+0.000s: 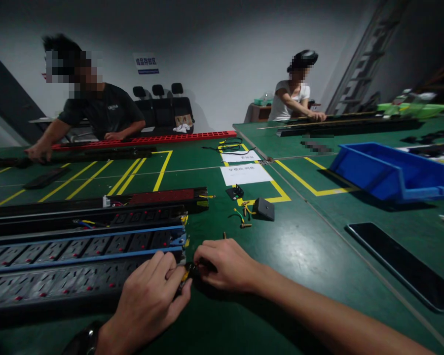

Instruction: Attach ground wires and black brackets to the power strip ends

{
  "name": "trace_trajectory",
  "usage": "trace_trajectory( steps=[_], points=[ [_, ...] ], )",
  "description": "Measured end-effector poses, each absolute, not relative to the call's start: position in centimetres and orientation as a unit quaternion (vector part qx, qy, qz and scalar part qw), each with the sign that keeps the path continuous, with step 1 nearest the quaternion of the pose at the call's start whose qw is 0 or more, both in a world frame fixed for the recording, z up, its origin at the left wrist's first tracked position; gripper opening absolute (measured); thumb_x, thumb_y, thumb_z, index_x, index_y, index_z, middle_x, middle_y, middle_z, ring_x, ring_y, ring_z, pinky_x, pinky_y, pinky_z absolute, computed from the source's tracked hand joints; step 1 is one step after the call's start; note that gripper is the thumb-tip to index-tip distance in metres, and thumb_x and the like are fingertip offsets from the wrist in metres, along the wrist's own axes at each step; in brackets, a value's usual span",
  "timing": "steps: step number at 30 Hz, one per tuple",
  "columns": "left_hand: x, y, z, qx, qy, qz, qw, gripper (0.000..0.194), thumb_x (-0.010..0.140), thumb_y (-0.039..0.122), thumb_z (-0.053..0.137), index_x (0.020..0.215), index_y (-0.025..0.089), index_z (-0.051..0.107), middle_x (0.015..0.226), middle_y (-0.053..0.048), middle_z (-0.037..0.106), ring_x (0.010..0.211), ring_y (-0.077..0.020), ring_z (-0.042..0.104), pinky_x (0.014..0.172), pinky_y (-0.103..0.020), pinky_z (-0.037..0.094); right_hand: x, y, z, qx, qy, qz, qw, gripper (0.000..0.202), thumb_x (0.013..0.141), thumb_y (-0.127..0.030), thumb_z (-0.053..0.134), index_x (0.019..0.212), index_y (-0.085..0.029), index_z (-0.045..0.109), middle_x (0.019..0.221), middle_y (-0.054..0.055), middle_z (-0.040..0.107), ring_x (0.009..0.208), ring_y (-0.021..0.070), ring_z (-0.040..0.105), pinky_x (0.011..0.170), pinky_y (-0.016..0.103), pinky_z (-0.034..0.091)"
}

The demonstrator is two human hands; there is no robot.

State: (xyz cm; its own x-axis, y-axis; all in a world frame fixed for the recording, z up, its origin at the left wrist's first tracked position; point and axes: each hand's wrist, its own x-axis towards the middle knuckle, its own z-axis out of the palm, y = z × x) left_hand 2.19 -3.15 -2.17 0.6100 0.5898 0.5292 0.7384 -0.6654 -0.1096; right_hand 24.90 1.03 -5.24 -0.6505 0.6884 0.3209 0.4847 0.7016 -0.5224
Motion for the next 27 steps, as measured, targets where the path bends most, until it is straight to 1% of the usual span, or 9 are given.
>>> trace_trajectory(
  steps=[4, 7, 9, 11, 14, 16, 18, 23, 27],
  points=[
    [2.31, -2.98, -2.39, -0.88, -0.379, -0.235, 0.162, 0.016, 0.091, 0.015, 0.055, 0.078, 0.022, 0.06, 0.078, -0.004, 0.055, 0.076, -0.0247, 0.051, 0.065, -0.039, 0.036, 24.94, 1.11, -5.1, -0.32, -0.895, 0.198, 0.238, 0.019, 0.076, -0.011, 0.065, 0.09, -0.023, 0.061, 0.08, -0.002, 0.064, 0.069, 0.0137, 0.054, 0.061, 0.025, 0.031],
    [2.31, -2.87, -2.51, -0.88, -0.381, -0.232, 0.165, 0.016, 0.092, 0.016, 0.054, 0.079, 0.022, 0.061, 0.079, -0.004, 0.056, 0.076, -0.0249, 0.05, 0.066, -0.039, 0.035, 24.95, 1.08, -5.08, -0.32, -0.899, 0.191, 0.23, 0.016, 0.075, -0.014, 0.065, 0.086, -0.023, 0.059, 0.077, -0.003, 0.063, 0.068, 0.0141, 0.053, 0.06, 0.026, 0.029],
    [2.34, -2.81, -2.57, -0.881, -0.378, -0.229, 0.167, 0.016, 0.092, 0.016, 0.055, 0.078, 0.022, 0.061, 0.079, -0.004, 0.056, 0.076, -0.025, 0.05, 0.067, -0.039, 0.035, 24.92, 1.05, -5.08, -0.32, -0.899, 0.191, 0.232, 0.016, 0.076, -0.016, 0.066, 0.089, -0.023, 0.06, 0.077, -0.003, 0.064, 0.067, 0.0143, 0.054, 0.06, 0.026, 0.03],
    [2.36, -2.74, -2.59, -0.883, -0.373, -0.229, 0.169, 0.016, 0.092, 0.016, 0.055, 0.078, 0.022, 0.06, 0.079, -0.004, 0.056, 0.076, -0.0251, 0.05, 0.067, -0.039, 0.035, 24.86, 1.04, -5.11, -0.325, -0.895, 0.193, 0.236, 0.015, 0.081, -0.017, 0.067, 0.095, -0.022, 0.063, 0.079, -0.002, 0.067, 0.067, 0.0141, 0.057, 0.061, 0.026, 0.032],
    [2.33, -2.64, -2.53, -0.887, -0.359, -0.233, 0.173, 0.017, 0.092, 0.014, 0.055, 0.077, 0.021, 0.06, 0.078, -0.004, 0.056, 0.076, -0.0247, 0.05, 0.067, -0.039, 0.036, 24.69, 1.08, -5.28, -0.354, -0.887, 0.181, 0.234, 0.006, 0.098, -0.02, 0.062, 0.101, -0.021, 0.067, 0.086, 0.001, 0.074, 0.072, 0.0145, 0.064, 0.064, 0.026, 0.036],
    [2.27, -2.59, -2.43, -0.891, -0.345, -0.232, 0.18, 0.017, 0.09, 0.012, 0.055, 0.077, 0.021, 0.06, 0.078, -0.003, 0.055, 0.076, -0.0242, 0.05, 0.067, -0.038, 0.036, 24.56, 1.11, -5.42, -0.376, -0.883, 0.16, 0.229, 0.012, 0.105, -0.023, 0.057, 0.102, -0.021, 0.069, 0.089, 0.002, 0.076, 0.074, 0.0153, 0.067, 0.066, 0.026, 0.038],
    [2.21, -2.56, -2.33, -0.895, -0.334, -0.229, 0.185, 0.016, 0.089, 0.012, 0.057, 0.076, 0.021, 0.059, 0.077, -0.003, 0.055, 0.075, -0.0238, 0.05, 0.066, -0.038, 0.036, 24.46, 1.11, -5.46, -0.383, -0.885, 0.14, 0.226, 0.014, 0.108, -0.024, 0.056, 0.104, -0.021, 0.07, 0.09, 0.002, 0.077, 0.075, 0.0158, 0.068, 0.066, 0.027, 0.039],
    [2.18, -2.64, -2.23, -0.894, -0.34, -0.232, 0.176, 0.015, 0.087, 0.012, 0.057, 0.077, 0.022, 0.057, 0.078, -0.003, 0.054, 0.076, -0.0236, 0.05, 0.066, -0.037, 0.037, 24.47, 0.94, -5.17, -0.352, -0.905, 0.109, 0.213, 0.012, 0.106, -0.028, 0.06, 0.109, -0.022, 0.07, 0.092, 0.002, 0.075, 0.074, 0.015, 0.065, 0.061, 0.027, 0.035],
    [2.18, -2.62, -2.26, -0.893, -0.348, -0.229, 0.17, 0.014, 0.088, 0.012, 0.056, 0.077, 0.022, 0.057, 0.079, -0.003, 0.054, 0.077, -0.024, 0.05, 0.067, -0.037, 0.037, 24.55, 0.88, -5.5, -0.334, -0.916, 0.087, 0.204, 0.01, 0.1, -0.031, 0.067, 0.096, -0.022, 0.069, 0.084, 0.001, 0.071, 0.068, 0.0141, 0.057, 0.057, 0.028, 0.027]
  ],
)
